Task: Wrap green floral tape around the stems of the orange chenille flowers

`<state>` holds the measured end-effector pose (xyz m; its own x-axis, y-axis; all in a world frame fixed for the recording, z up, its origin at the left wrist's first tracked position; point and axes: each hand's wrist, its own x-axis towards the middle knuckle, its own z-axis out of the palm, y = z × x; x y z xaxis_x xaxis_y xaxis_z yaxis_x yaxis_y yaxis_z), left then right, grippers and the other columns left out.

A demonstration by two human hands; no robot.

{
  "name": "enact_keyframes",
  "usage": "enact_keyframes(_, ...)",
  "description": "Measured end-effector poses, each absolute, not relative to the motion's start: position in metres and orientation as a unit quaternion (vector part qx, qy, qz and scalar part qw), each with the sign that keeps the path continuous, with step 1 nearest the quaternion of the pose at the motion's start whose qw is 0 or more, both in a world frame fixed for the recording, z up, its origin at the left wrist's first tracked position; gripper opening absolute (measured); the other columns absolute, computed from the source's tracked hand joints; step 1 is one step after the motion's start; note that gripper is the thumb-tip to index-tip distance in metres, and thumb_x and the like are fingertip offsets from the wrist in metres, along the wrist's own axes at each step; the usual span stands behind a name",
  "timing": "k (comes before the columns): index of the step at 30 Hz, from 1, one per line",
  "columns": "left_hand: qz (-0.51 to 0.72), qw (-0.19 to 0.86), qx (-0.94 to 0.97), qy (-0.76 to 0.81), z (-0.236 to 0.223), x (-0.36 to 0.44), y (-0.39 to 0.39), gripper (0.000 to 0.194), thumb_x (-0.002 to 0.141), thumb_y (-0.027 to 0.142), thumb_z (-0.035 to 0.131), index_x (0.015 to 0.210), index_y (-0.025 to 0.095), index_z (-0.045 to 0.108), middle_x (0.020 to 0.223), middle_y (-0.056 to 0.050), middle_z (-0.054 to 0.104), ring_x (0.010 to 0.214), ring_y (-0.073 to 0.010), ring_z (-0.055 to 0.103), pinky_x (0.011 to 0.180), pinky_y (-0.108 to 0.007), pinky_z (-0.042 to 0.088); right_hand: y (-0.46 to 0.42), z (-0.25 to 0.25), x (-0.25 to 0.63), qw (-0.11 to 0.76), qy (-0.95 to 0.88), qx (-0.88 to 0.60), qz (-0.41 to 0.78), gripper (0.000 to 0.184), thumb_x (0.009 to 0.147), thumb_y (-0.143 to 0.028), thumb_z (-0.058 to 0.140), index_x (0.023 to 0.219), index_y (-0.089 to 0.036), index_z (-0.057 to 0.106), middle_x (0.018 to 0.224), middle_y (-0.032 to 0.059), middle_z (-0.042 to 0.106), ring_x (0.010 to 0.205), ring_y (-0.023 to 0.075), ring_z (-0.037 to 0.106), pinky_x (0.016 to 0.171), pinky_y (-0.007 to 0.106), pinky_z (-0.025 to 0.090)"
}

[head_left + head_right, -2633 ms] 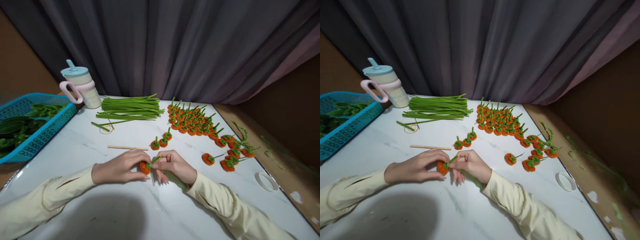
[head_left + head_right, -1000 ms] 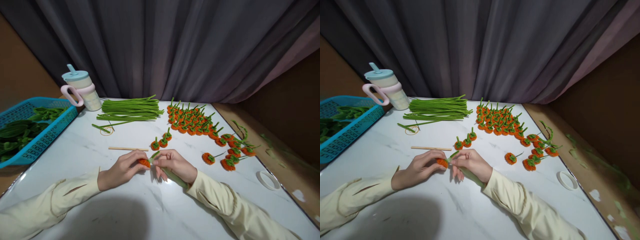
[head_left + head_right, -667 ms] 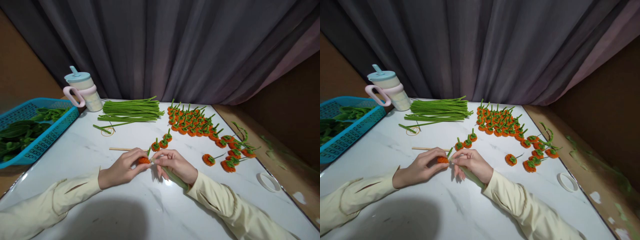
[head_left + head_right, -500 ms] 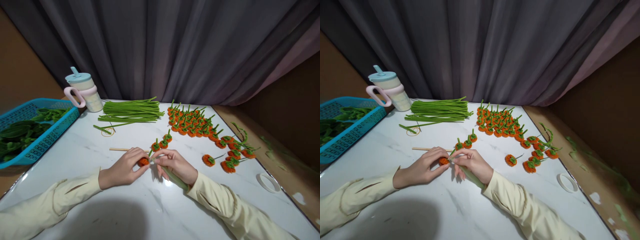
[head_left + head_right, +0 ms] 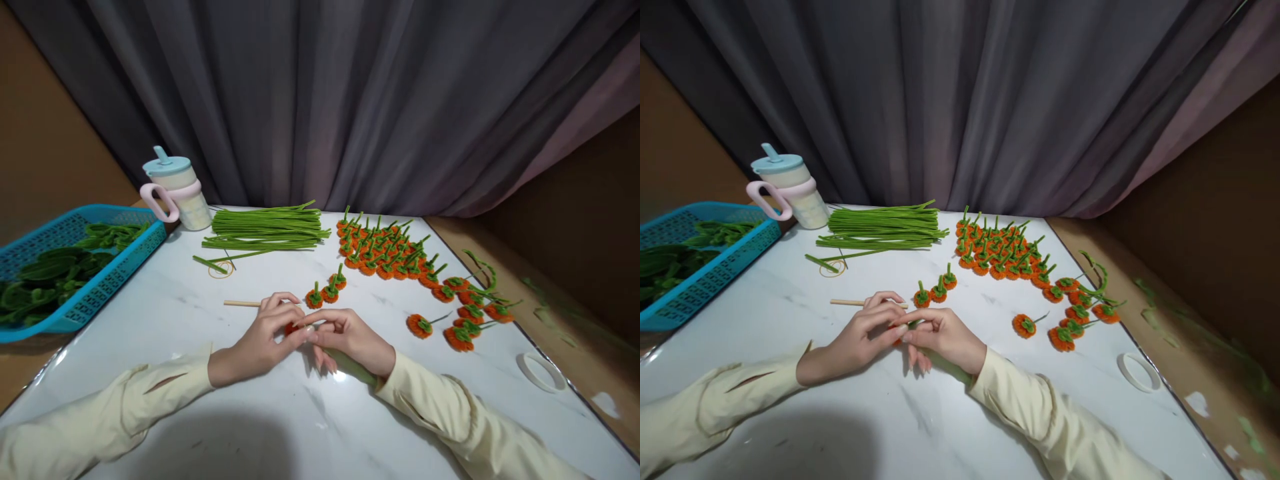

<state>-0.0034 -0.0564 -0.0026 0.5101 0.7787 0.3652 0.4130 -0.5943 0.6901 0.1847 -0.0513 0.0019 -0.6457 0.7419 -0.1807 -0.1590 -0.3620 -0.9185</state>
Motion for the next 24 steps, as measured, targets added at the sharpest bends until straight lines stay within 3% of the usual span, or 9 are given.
enact_keyframes(5, 0.362, 0.281, 0.816, 0.353, -0.0050, 0.0011, -0.0561, 0.024, 0.093, 0.026, 0.045, 0.077, 0.017, 0.060, 0.073, -0.005, 0.062, 0.101, -0.0228, 0.047, 0.086, -0.039, 0.039, -0.0527, 0.0021, 0.1844, 0.290, -0.500, -0.302, 0.758, 0.041, 0.072, -0.039, 0.073, 0.100, -0.010, 0.065, 0.051, -0.0006, 0.063, 0.036, 0.0080, 0.052, 0.039, 0.018, 0.042)
enact_keyframes(14, 0.396, 0.305, 0.789, 0.357, -0.0070, -0.0020, -0.0549, 0.018, 0.091, 0.024, 0.048, 0.079, 0.016, 0.060, 0.083, -0.007, 0.061, 0.096, -0.0206, 0.051, 0.084, -0.036, 0.041, -0.0543, 0.0035, 0.1826, 0.309, -0.501, -0.317, 0.744, 0.047, 0.073, -0.039, 0.072, 0.109, -0.011, 0.059, 0.050, -0.0023, 0.062, 0.034, 0.0080, 0.050, 0.038, 0.019, 0.042)
enact_keyframes(19, 0.402, 0.271, 0.803, 0.346, -0.0064, -0.0024, -0.0565, 0.018, 0.091, 0.019, 0.047, 0.075, 0.017, 0.056, 0.078, -0.004, 0.061, 0.092, -0.0193, 0.052, 0.082, -0.036, 0.038, -0.0536, 0.0047, 0.1815, 0.318, -0.486, -0.316, 0.750, 0.039, 0.071, -0.038, 0.074, 0.090, -0.017, 0.047, 0.051, -0.0025, 0.064, 0.033, 0.0081, 0.049, 0.036, 0.017, 0.039)
enact_keyframes(24, 0.403, 0.237, 0.810, 0.354, -0.0070, -0.0025, -0.0574, 0.022, 0.091, 0.018, 0.047, 0.070, 0.017, 0.056, 0.077, -0.003, 0.060, 0.088, -0.0181, 0.053, 0.079, -0.034, 0.035, -0.0539, 0.0038, 0.1821, 0.293, -0.481, -0.300, 0.770, 0.034, 0.071, -0.038, 0.073, 0.074, -0.013, 0.051, 0.052, 0.0014, 0.065, 0.034, 0.0081, 0.051, 0.037, 0.018, 0.041)
